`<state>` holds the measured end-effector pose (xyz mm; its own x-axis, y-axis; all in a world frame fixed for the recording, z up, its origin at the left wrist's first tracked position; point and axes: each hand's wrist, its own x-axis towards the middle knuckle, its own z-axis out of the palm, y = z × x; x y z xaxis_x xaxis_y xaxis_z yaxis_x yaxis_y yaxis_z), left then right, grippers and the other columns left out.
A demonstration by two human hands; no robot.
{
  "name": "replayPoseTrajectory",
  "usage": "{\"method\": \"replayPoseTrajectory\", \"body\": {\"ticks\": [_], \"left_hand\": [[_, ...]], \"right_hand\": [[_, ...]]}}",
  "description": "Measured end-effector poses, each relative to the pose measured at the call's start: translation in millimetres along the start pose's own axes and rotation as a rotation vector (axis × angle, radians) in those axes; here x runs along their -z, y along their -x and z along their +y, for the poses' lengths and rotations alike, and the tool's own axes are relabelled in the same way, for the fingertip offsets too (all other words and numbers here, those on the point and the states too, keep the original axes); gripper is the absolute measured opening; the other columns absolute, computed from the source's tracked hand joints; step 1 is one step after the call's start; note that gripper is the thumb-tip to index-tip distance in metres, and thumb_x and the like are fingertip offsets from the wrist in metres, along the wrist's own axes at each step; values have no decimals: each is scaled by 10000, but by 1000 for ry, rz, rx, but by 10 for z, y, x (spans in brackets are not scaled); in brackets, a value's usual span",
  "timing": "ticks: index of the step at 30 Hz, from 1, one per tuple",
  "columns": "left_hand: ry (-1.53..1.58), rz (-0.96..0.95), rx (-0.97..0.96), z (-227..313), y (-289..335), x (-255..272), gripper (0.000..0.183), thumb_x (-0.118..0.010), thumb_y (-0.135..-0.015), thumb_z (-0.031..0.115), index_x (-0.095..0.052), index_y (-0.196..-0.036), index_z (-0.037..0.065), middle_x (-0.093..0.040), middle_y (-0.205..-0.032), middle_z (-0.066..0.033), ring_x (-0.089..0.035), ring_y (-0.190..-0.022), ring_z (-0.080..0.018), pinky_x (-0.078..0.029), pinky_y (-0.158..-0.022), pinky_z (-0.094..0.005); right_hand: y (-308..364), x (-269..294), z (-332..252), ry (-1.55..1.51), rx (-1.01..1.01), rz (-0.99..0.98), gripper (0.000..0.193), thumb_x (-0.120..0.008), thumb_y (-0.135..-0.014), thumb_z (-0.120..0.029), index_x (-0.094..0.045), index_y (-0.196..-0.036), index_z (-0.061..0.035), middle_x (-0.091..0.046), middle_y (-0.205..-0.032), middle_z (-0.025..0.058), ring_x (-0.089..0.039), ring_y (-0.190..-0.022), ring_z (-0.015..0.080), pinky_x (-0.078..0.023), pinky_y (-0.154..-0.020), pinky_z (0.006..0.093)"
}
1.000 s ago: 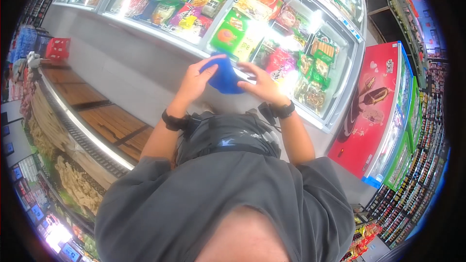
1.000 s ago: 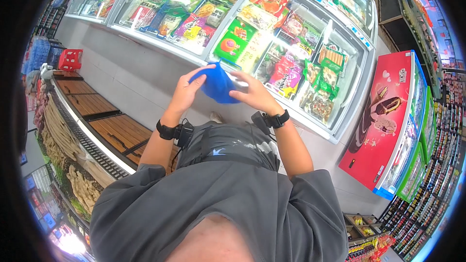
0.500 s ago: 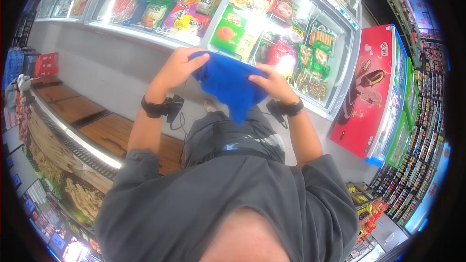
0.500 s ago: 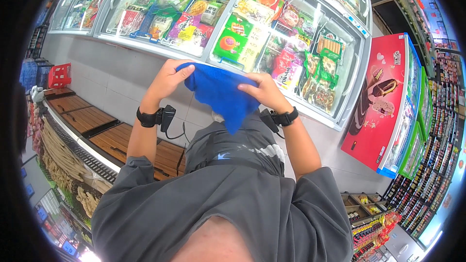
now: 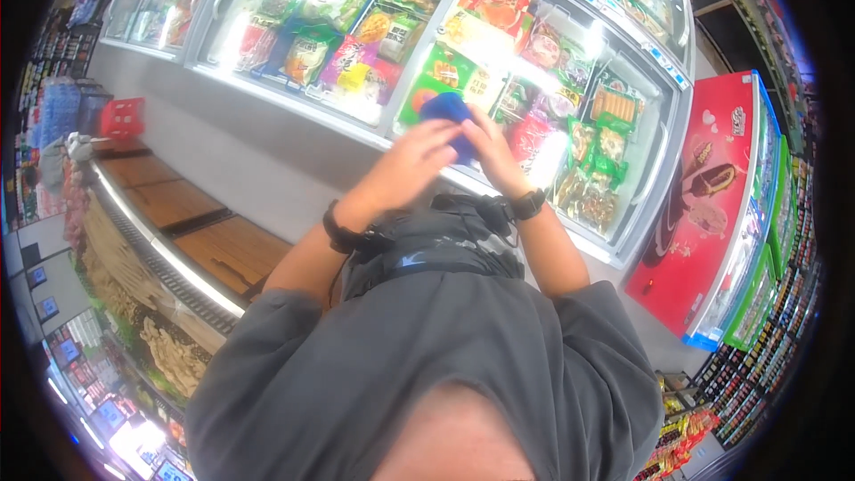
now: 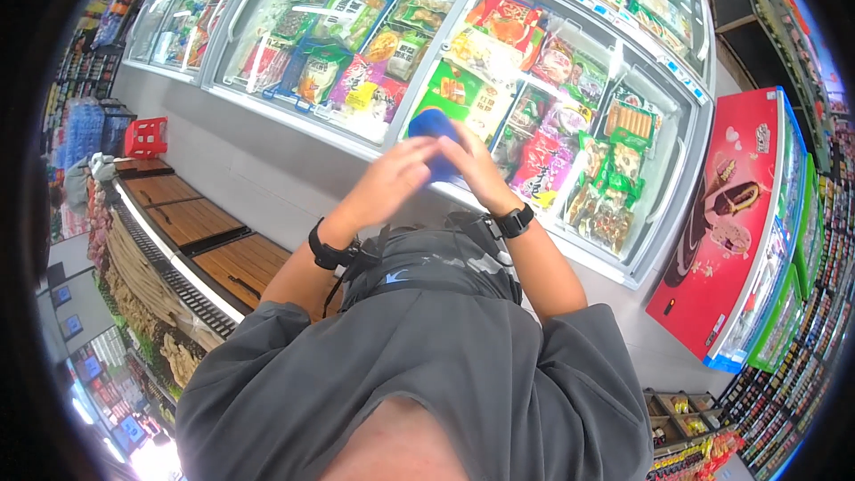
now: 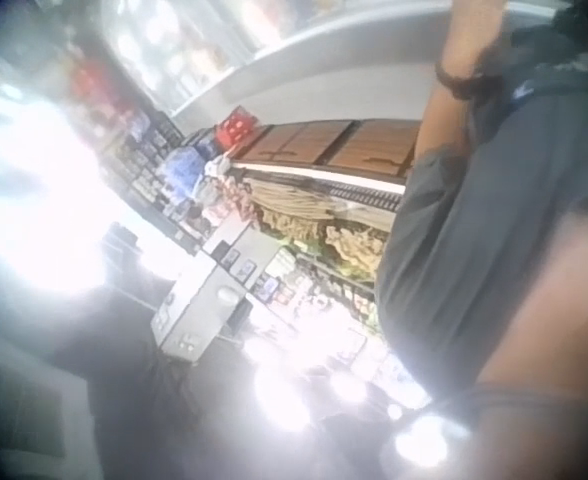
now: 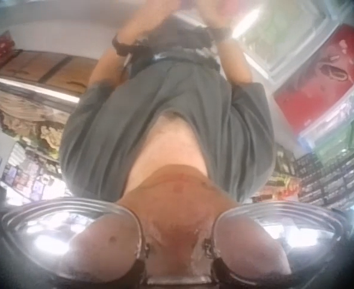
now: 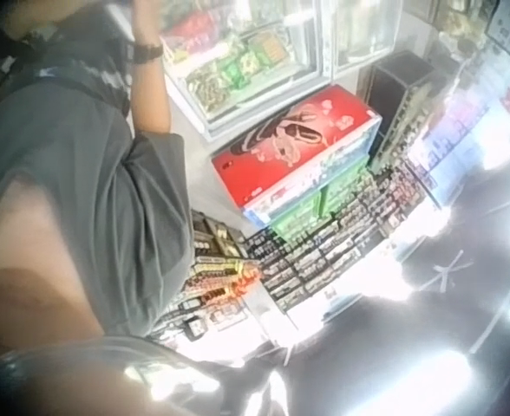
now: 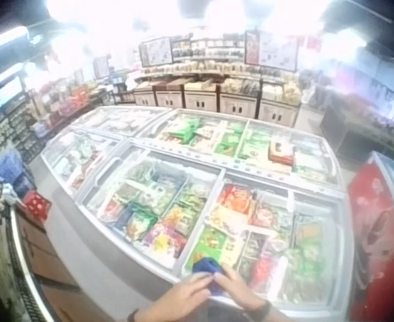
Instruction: The person wipes the glass lid of a chest freezer with a blue cloth, moving along the length of the unit and covering multiple sections. The person folds the cloth and continues wiping the surface repeatedly.
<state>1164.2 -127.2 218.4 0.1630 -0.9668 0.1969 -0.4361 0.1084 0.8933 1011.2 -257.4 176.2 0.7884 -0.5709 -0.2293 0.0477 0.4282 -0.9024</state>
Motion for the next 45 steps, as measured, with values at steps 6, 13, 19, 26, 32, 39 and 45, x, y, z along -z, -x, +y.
{"method": "replayPoseTrajectory", "body": {"ticks": [6, 13, 19, 26, 32, 39, 45], "left_hand": [[180, -269, 411, 160, -249, 123, 292, -620, -1014, 214, -698, -1227, 31, -734, -995, -118, -694, -957, -219, -524, -910, -363], [-67, -222, 157, -341, -465, 283, 692, -838, -792, 206, -548, -1406, 72, -574, -1391, -144, -549, -1292, -297, -459, -1041, -388], [234, -481, 355, -1054, -535, 520, 473, -793, -869, 219, -628, -1257, 5, -723, -1047, -171, -708, -1009, -264, -537, -906, -389], [33, -605, 325, -2183, -557, 1307, 305, -717, -930, 139, -682, -1206, 14, -743, -1080, -146, -705, -1003, -237, -530, -904, -353], [-95, -443, 402, -3097, -348, 2388, 318, -668, -959, 141, -676, -1255, 27, -735, -1182, -148, -703, -1089, -274, -536, -943, -366], [-72, -438, 528, -3636, -238, 3091, 311, -649, -990, 176, -676, -1264, 32, -741, -1168, -95, -695, -1054, -196, -535, -917, -325], [-81, -391, 525, -3565, -125, 3069, 311, -641, -1002, 192, -672, -1267, 33, -740, -1152, -95, -693, -1039, -183, -533, -907, -324]], "right_hand": [[-210, 248, -89, 425, 90, 119, 316, -670, -935, -137, -638, -1221, -6, -726, -1025, 107, -699, -922, 190, -548, -833, 354], [-303, 334, -287, 736, 200, -229, 299, -647, -842, -91, -673, -1129, -12, -695, -948, 214, -701, -877, 360, -540, -798, 405], [-552, 156, -110, 731, 171, -143, 289, -638, -931, -91, -651, -1193, 30, -693, -1078, 213, -684, -980, 369, -531, -870, 403], [-1045, -354, 397, 811, 1, 135, 301, -644, -952, -66, -640, -1249, -12, -709, -1042, 213, -695, -978, 366, -530, -860, 389], [-1813, -686, 593, 1083, 152, 491, 289, -647, -915, -35, -664, -1203, -44, -699, -1071, 171, -679, -979, 384, -546, -854, 419], [-2206, -686, 1177, 1334, 382, 573, 286, -700, -871, -71, -692, -1154, -116, -692, -1122, 87, -683, -991, 320, -564, -803, 421], [-1998, -934, 2346, 1426, -469, -248, 289, -737, -841, -146, -703, -1127, -119, -669, -1084, 91, -663, -1056, 312, -556, -856, 445]]}}
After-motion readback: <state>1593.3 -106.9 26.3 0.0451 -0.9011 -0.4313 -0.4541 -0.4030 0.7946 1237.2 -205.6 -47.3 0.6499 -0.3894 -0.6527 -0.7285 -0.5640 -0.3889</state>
